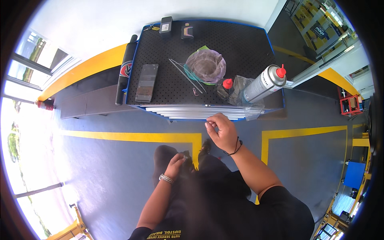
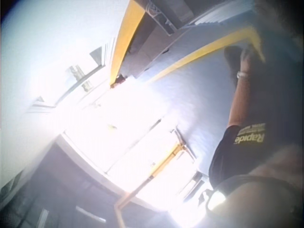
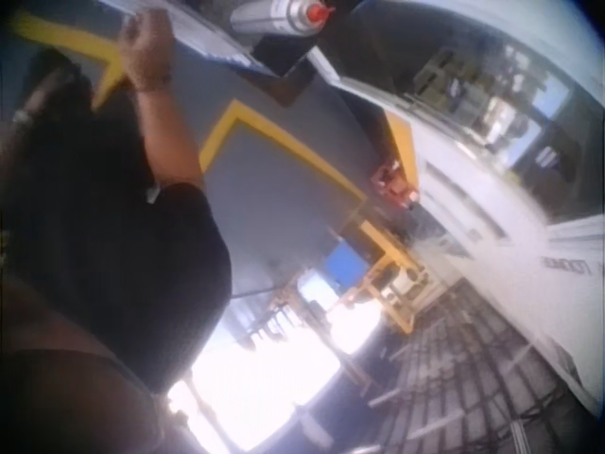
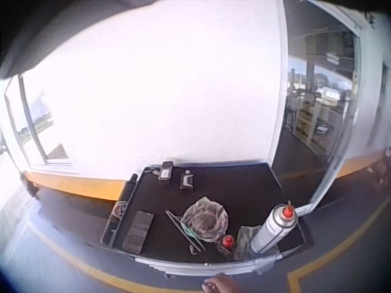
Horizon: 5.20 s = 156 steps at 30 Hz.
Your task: The person organizes tools in a blue toolbox, wiping a socket with a cloth and placing it in a drawer. They open and close multiple drawers, inspecting and arranging sockets, wrenches, and spray cans. The person picks up a ratchet and socket, assembles them, and places them back in the drawer before closing it.
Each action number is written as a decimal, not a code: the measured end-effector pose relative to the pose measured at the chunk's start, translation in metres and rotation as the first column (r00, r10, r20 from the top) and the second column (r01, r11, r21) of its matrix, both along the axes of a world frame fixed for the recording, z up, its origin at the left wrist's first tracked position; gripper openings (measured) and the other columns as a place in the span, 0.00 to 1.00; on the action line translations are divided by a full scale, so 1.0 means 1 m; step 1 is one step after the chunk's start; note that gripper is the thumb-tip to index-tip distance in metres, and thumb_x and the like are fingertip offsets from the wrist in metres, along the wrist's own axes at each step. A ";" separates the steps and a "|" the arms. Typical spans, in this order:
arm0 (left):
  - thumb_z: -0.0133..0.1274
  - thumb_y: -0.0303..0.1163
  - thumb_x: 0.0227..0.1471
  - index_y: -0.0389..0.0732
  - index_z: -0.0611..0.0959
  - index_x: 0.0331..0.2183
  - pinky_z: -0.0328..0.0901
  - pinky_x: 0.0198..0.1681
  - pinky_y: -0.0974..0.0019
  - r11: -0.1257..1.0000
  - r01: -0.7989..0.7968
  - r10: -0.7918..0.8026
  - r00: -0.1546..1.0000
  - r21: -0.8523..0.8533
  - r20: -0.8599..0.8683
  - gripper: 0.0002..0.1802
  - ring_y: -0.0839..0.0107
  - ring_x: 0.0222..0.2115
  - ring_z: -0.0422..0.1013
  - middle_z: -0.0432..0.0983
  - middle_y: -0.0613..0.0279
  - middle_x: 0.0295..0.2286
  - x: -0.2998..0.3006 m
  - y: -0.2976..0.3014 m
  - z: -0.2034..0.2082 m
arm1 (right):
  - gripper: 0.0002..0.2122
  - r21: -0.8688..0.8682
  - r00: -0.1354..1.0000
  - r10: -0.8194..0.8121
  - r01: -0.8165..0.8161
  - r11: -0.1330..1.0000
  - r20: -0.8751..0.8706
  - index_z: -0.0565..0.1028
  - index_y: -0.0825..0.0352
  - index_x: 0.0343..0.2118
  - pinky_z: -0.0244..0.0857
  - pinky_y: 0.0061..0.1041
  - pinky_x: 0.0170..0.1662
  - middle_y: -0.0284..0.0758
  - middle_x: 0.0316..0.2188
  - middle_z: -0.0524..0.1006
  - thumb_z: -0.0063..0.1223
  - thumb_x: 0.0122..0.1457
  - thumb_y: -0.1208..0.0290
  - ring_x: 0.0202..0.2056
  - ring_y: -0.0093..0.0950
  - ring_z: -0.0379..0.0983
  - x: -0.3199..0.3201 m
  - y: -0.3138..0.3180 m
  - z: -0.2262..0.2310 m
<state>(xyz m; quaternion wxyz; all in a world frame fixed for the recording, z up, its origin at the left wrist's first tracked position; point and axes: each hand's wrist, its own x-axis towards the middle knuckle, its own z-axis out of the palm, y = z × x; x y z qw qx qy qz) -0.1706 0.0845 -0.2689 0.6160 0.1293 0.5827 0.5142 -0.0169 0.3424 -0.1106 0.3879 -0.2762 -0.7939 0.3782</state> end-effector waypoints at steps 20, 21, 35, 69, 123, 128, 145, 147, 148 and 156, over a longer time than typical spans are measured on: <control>0.58 0.29 0.50 0.37 0.82 0.33 0.70 0.31 0.61 0.657 0.706 0.184 0.188 0.263 -0.965 0.07 0.58 0.27 0.76 0.77 0.55 0.26 -0.114 0.220 0.198 | 0.07 0.097 0.790 -0.484 0.486 0.868 0.377 0.76 0.65 0.36 0.70 0.39 0.38 0.41 0.33 0.74 0.55 0.57 0.69 0.36 0.44 0.75 -0.096 0.011 -0.017; 0.59 0.29 0.50 0.37 0.82 0.32 0.69 0.29 0.62 0.580 0.775 0.078 0.255 0.252 -0.964 0.06 0.58 0.25 0.76 0.77 0.55 0.25 -0.113 0.206 0.186 | 0.07 0.072 0.777 -0.487 0.503 0.861 0.398 0.75 0.64 0.36 0.70 0.39 0.38 0.40 0.33 0.74 0.55 0.57 0.69 0.35 0.44 0.75 -0.097 0.010 -0.017; 0.58 0.49 0.56 0.54 0.71 0.43 0.58 0.49 0.55 0.997 0.050 -0.072 0.881 0.059 0.467 0.19 0.61 0.54 0.64 0.69 0.63 0.54 -0.151 0.180 0.062 | 0.03 0.201 0.716 -0.581 0.550 0.811 0.387 0.72 0.67 0.31 0.68 0.40 0.37 0.43 0.30 0.74 0.52 0.56 0.75 0.33 0.44 0.73 -0.111 0.012 -0.021; 0.63 0.43 0.46 0.40 0.72 0.55 0.63 0.52 0.51 0.658 0.679 -0.277 -0.184 -0.325 -0.943 0.36 0.51 0.53 0.65 0.68 0.52 0.52 0.066 0.183 0.122 | 0.03 -0.128 0.888 -0.355 0.404 0.906 0.293 0.70 0.70 0.33 0.66 0.32 0.36 0.40 0.30 0.73 0.51 0.60 0.78 0.31 0.39 0.72 0.189 -0.021 -0.040; 0.64 0.47 0.44 0.39 0.80 0.27 0.62 0.47 0.49 0.751 0.626 -0.247 -0.028 -0.209 -0.969 0.20 0.53 0.44 0.66 0.70 0.52 0.38 0.055 0.116 0.108 | 0.04 0.178 0.810 0.012 -0.143 0.974 0.586 0.75 0.64 0.28 0.67 0.36 0.40 0.36 0.30 0.74 0.56 0.48 0.75 0.37 0.37 0.74 0.118 -0.035 -0.054; 0.64 0.46 0.44 0.40 0.79 0.26 0.62 0.46 0.50 0.763 0.625 -0.202 -0.010 -0.164 -0.979 0.19 0.53 0.44 0.66 0.70 0.54 0.37 0.053 0.115 0.104 | 0.03 0.182 0.796 0.016 -0.158 0.970 0.605 0.75 0.64 0.28 0.67 0.36 0.42 0.37 0.30 0.74 0.56 0.49 0.74 0.38 0.38 0.74 0.122 -0.038 -0.055; 0.64 0.45 0.44 0.41 0.78 0.24 0.62 0.45 0.52 0.785 0.607 -0.167 0.011 -0.126 -0.986 0.19 0.54 0.42 0.66 0.69 0.56 0.36 0.052 0.112 0.096 | 0.04 0.038 0.766 0.162 -0.236 0.971 0.622 0.78 0.64 0.29 0.68 0.35 0.42 0.35 0.31 0.75 0.60 0.51 0.72 0.39 0.38 0.73 0.108 -0.020 -0.052; 0.65 0.45 0.43 0.41 0.78 0.24 0.61 0.45 0.52 0.790 0.601 -0.176 0.029 -0.123 -0.984 0.18 0.55 0.42 0.66 0.70 0.56 0.36 0.052 0.111 0.095 | 0.05 -0.047 0.818 0.157 -0.157 0.986 0.553 0.78 0.65 0.30 0.69 0.36 0.41 0.36 0.32 0.75 0.60 0.51 0.72 0.38 0.38 0.74 0.115 -0.013 -0.050; 0.65 0.45 0.43 0.41 0.78 0.24 0.61 0.46 0.52 0.793 0.597 -0.180 0.040 -0.121 -0.983 0.18 0.55 0.42 0.66 0.70 0.57 0.36 0.052 0.111 0.095 | 0.05 -0.093 0.841 0.152 -0.121 0.988 0.519 0.78 0.65 0.30 0.69 0.36 0.41 0.36 0.32 0.75 0.61 0.52 0.71 0.38 0.38 0.74 0.119 -0.009 -0.049; 0.65 0.45 0.43 0.41 0.78 0.23 0.61 0.45 0.53 0.795 0.593 -0.189 0.043 -0.127 -0.981 0.18 0.57 0.41 0.66 0.70 0.57 0.35 0.049 0.110 0.092 | 0.07 -0.278 0.761 0.238 -0.079 0.957 0.604 0.78 0.66 0.30 0.69 0.34 0.37 0.37 0.29 0.77 0.61 0.53 0.69 0.33 0.38 0.76 0.120 -0.008 -0.055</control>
